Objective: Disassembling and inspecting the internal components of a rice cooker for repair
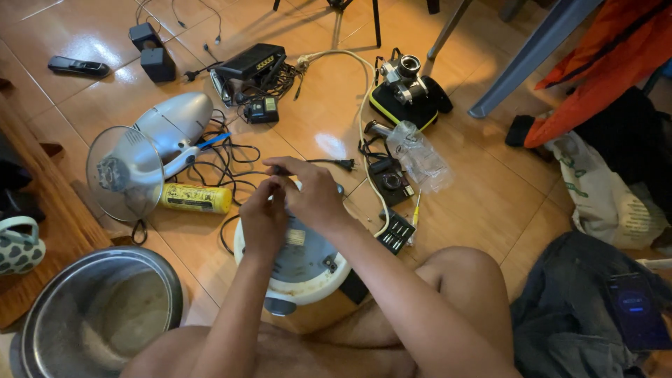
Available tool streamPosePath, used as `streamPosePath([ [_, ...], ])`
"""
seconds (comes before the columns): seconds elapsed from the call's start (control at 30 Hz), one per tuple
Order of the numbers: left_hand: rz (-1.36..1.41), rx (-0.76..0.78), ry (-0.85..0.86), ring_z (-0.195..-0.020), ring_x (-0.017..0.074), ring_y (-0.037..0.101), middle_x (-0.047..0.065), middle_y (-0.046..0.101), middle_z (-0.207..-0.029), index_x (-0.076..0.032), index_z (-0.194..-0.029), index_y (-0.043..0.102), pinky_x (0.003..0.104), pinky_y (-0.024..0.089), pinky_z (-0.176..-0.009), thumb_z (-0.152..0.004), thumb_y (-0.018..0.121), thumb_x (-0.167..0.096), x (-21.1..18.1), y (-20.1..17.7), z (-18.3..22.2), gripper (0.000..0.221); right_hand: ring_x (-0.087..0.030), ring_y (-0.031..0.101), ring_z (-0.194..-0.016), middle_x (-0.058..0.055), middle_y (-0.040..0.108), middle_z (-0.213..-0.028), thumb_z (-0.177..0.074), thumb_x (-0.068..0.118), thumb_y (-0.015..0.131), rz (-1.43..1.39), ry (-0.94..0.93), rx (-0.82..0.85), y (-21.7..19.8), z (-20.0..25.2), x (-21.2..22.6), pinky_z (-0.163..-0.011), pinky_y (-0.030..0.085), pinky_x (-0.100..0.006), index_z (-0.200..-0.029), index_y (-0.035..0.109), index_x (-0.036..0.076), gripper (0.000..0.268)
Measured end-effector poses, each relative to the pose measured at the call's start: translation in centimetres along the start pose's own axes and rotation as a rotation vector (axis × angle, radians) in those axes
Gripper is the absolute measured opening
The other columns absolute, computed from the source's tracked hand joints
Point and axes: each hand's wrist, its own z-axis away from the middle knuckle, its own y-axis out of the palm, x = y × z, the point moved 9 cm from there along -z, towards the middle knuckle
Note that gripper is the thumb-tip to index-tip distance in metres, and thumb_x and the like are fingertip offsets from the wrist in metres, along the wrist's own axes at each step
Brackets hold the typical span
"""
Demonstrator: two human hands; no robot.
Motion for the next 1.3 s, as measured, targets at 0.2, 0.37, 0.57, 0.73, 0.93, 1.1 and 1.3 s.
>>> streamPosePath([
  [0.2,0.053,-0.074,-0.087,-0.082,0.025,0.078,0.007,0.078,-0.083,-0.012,-0.089,0.067,0.032,0.059,-0.058,-0.096,0.072,-0.004,0.3,-0.1,-0.2,0.012,-0.03,0.076,-0.086,-0.007,0.071,-0.087,-0.088,0.011,0.082,-0.1,0.049,-0.165,0.0,0.6,-1.2,-0.076,0.063,-0.036,-0.095,0.075,0.016,0.012],
  [0.37,0.057,-0.015,-0.075,-0.084,0.0308,0.076,0.005,0.077,-0.085,-0.016,-0.092,0.068,0.038,0.061,-0.06,-0.096,0.068,-0.007,-2.0,-0.3,-0.4,0.01,-0.026,0.075,-0.086,-0.005,0.067,-0.084,-0.085,0.007,0.081,-0.08,0.042,-0.153,0.2,0.1,-1.3,-0.068,0.064,-0.032,-0.103,0.078,0.02,0.023],
  [0.57,-0.018,-0.041,0.006,-0.082,0.0366,0.074,0.01,0.075,-0.08,-0.013,-0.091,0.069,0.044,0.062,-0.062,-0.094,0.074,-0.007,-0.4,-0.2,-0.2,0.009,-0.031,0.073,-0.099,-0.018,0.073,-0.096,-0.093,-0.002,0.069,-0.265,0.156,-0.04,0.4,0.5,-0.6,-0.08,0.066,-0.038,-0.112,0.061,0.006,0.022],
  [0.73,-0.046,-0.128,-0.005,-0.079,0.0305,0.076,0.008,0.075,-0.08,-0.015,-0.089,0.063,0.043,0.062,-0.063,-0.092,0.076,-0.007,-1.2,-0.7,-0.3,0.016,-0.027,0.074,-0.098,-0.019,0.075,-0.096,-0.09,0.006,0.079,-0.324,0.218,-0.121,1.3,0.9,-2.5,-0.079,0.067,-0.035,-0.098,0.065,0.0,0.018],
  [0.93,0.024,-0.017,0.051,-0.08,0.0399,0.071,0.009,0.073,-0.08,-0.012,-0.093,0.068,0.042,0.061,-0.066,-0.092,0.069,0.0,1.9,0.7,0.9,0.012,-0.021,0.073,-0.085,-0.008,0.067,-0.088,-0.091,0.009,0.076,-0.193,0.055,-0.12,0.7,1.3,-0.2,-0.071,0.064,-0.03,-0.102,0.077,0.015,0.013],
  [1.1,-0.049,-0.074,0.127,-0.075,0.0351,0.073,0.013,0.073,-0.073,-0.005,-0.082,0.062,0.044,0.057,-0.058,-0.09,0.073,0.005,-1.8,-0.8,-0.1,0.017,-0.027,0.075,-0.078,-0.011,0.074,-0.081,-0.089,0.012,0.079,-0.08,0.104,0.037,1.3,0.9,-1.0,-0.064,0.064,-0.036,-0.096,0.067,0.009,0.014],
  [1.3,0.054,0.121,0.022,-0.091,0.0339,0.076,0.011,0.078,-0.094,-0.012,-0.098,0.069,0.04,0.064,-0.069,-0.09,0.072,-0.002,-0.5,-0.5,-1.1,0.013,-0.016,0.073,-0.088,-0.008,0.074,-0.09,-0.085,0.009,0.087,-0.249,-0.018,0.031,0.8,-1.1,-2.7,-0.076,0.061,-0.029,-0.097,0.079,0.012,0.015],
])
